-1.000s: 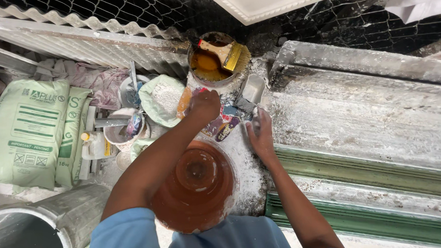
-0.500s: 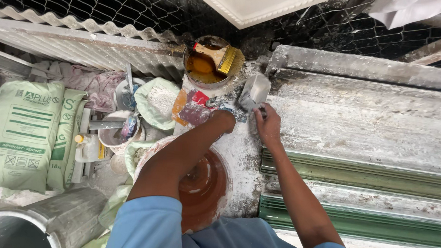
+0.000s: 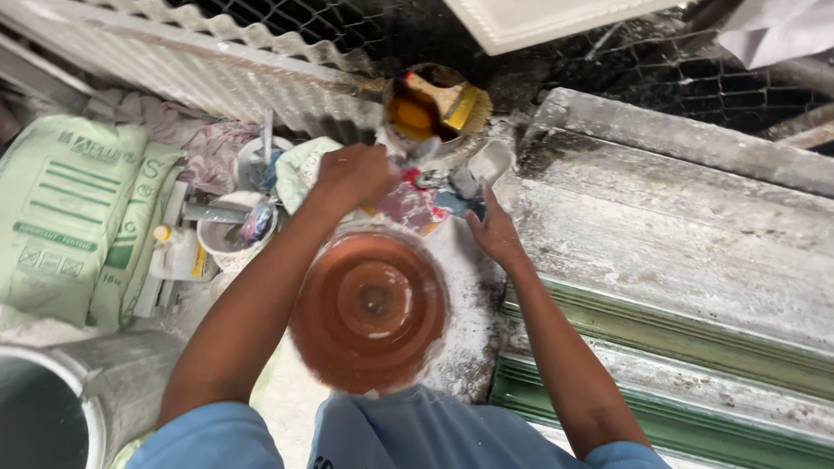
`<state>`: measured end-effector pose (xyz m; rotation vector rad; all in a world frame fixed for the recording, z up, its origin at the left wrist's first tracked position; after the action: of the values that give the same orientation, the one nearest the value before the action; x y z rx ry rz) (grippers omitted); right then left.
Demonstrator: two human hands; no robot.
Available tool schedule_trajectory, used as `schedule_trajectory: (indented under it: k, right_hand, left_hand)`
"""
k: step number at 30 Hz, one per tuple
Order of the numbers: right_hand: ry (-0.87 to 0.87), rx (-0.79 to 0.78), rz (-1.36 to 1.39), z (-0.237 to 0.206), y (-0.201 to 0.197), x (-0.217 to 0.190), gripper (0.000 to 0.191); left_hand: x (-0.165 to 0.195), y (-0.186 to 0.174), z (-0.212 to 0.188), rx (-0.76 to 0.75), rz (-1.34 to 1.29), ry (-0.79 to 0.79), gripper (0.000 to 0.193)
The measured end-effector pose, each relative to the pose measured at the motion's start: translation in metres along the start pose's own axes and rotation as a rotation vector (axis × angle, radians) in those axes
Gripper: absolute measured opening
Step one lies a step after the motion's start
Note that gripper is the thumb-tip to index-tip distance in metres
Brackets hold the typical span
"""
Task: The person scrapes dried plaster residue from the inside of a large terracotta pot using a small scraper, then brushes the interior with a hand brush. They carry the pot aside, pour water from a pink plastic cup into it, swirl and rinse the interior, and carry the rinsed pot away.
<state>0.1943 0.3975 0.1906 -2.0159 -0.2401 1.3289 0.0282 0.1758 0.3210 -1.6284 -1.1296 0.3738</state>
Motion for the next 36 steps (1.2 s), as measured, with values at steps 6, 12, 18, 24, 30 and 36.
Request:
schedule_trajectory:
  k: [6,12,18,24,30,36]
  right_hand:
    - [0.065,-0.232,0.575,-0.076,0.001,-0.001,0.084]
    - [0.457,-0.341,0.779,-0.212,0.085,0.029,0.071]
    - [0.384,0.077,0.761,-0.226,0.076,0.07,0.049]
    - [0.241,0.148,0.905,-0.242,0.016,0.075,0.059]
    - [0.243,0.013,0.757,-0.246,0.003,-0.008,0.064]
    - [0.228,-0.309,0.355,-0.188,0.01,-0.096,0.066]
  left_hand:
    - [-0.165,0.086,-0.12,0.552,-0.943,-0.087,0.05]
    - [-0.194,0.281,-0.191,0.426,-1.74,-0.312,0.057]
    - [-0.098,0.328,-0.174,0.319,-2.288,-0.494,0.032]
    - [-0.069,0.307,-0.245,0.016,-1.703,-0.48,0.04]
    - [-0.117,0.224,-0.282,0.119,-1.588,-0.392,0.061]
    - [-0.155,0.127,-0.29,0.719,-0.707,0.266,0.04]
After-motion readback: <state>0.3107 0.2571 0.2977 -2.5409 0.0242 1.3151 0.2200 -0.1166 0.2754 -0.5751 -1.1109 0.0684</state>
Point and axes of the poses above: each hand's wrist, its own z-axis towards the middle knuckle, its own y-axis out of the palm, x = y × z, the point moved 4 cm from there along z, towards the middle knuckle, and after that the axes turned 3 degrees about y, right-handed, at the moved point
